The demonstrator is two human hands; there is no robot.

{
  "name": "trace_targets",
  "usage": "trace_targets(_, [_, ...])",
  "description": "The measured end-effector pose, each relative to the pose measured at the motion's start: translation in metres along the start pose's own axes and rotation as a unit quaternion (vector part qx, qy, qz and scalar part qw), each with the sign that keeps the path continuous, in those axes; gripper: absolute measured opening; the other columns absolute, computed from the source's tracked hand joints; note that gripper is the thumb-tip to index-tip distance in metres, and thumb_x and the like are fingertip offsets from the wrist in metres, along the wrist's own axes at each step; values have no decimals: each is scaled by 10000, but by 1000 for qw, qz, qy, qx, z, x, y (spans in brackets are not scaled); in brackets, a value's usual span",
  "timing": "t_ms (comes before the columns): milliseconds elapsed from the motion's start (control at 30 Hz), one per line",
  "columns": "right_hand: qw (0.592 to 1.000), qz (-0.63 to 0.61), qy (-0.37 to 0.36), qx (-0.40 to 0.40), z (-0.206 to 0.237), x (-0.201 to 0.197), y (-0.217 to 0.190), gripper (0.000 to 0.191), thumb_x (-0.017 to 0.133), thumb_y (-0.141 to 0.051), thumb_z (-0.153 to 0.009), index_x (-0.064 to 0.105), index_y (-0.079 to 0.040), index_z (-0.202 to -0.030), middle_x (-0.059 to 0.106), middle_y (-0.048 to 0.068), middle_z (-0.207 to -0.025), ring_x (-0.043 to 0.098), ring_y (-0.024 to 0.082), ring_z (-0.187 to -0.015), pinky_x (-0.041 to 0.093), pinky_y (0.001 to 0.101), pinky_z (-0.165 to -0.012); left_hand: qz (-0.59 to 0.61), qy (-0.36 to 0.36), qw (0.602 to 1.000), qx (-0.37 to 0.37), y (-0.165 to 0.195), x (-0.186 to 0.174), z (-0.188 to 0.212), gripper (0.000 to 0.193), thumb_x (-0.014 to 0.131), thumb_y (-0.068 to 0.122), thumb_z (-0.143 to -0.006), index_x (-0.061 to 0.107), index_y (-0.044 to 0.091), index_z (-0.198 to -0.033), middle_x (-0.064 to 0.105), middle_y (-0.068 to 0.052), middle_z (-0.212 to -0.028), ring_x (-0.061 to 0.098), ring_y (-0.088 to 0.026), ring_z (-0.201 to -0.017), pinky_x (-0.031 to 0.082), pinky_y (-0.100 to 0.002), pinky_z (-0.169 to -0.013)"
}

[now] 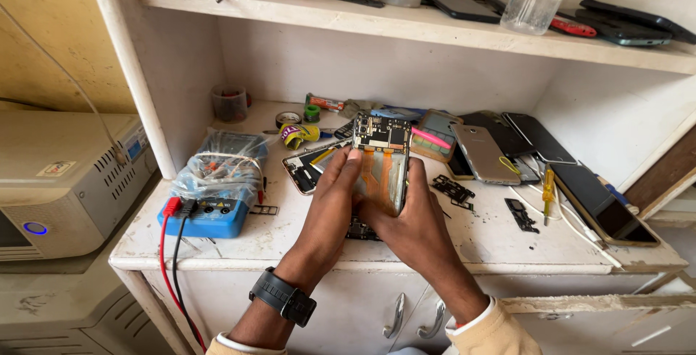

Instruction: The person disassembles a smartphone at a repair workbench. They use a screwdriver on the opened phone, peel the orange flex cable and adhesive lining from the frame, lift out the battery, and continue prying at the internal components by hand.

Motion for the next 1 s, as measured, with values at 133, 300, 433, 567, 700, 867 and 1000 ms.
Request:
trace_targets(133, [994,-44,-75,-68,1,6,0,632,722,-188,-883,421,-47,-1420,656,79,-1278,634,155,-1160,517,326,-966,10,30,999,-13,-5,-7,0,313,504,308,-1031,625,130,-1258,624,3,-1091,512,-117,-1000,416,-311,-856])
trace_targets(300, [982,-143,-121,38,-1,7,30,538,601,-262,-1083,491,-99,-1584,658,64,-1113,520,106,-899,438,288,-733,44,28,999,14,-2,-8,-4,304,480,291,-1035,616,99,-1226,652,-8,-1127,548,-108,-1078,421,-291,-985])
trace_targets(433, [978,-150,-145,-4,-2,10,23,547,619,-254,-981,466,-76,-1475,671,19,-1045,571,39,-852,480,237,-709,28,35,999,15,-2,-11,-4,312,469,300,-1044,619,87,-1215,640,-9,-1121,534,-109,-1067,415,-297,-983])
trace_targets(567, [987,-92,-131,7,-2,9,23,544,690,-249,-945,500,-77,-1425,713,61,-949,564,51,-750,455,241,-609,12,35,999,3,-4,-11,-2,318,457,306,-1045,612,88,-1216,625,-10,-1112,522,-110,-1045,414,-301,-956])
trace_targets(700, [991,-78,-111,20,-5,11,25,552,764,-204,-889,527,-66,-1368,735,96,-945,623,75,-782,509,256,-646,8,18,1000,-4,-2,-8,-1,330,452,324,-1054,596,79,-1222,609,-25,-1123,515,-118,-1038,425,-325,-948])
trace_targets(867, [987,-116,-112,15,-5,12,24,601,771,-168,-858,481,-61,-1374,734,69,-1043,680,81,-907,576,278,-741,15,-2,1000,11,2,-1,1,325,550,217,-1025,577,72,-1314,650,-22,-1114,530,-106,-940,444,-278,-809])
trace_targets(1000, [987,-99,-114,-47,-3,9,12,617,743,-131,-873,464,-44,-1417,708,48,-1185,669,88,-985,584,285,-827,-11,-49,995,90,16,8,10,373,602,109,-982,530,34,-1340,697,-31,-1112,652,-92,-967,556,-254,-830])
Point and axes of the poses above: each hand's wrist, its own z-axis away from the middle knuckle, its own x-axis out of the palm, y = z × x, the point moved 9 cm from there along -z, towards the middle knuckle
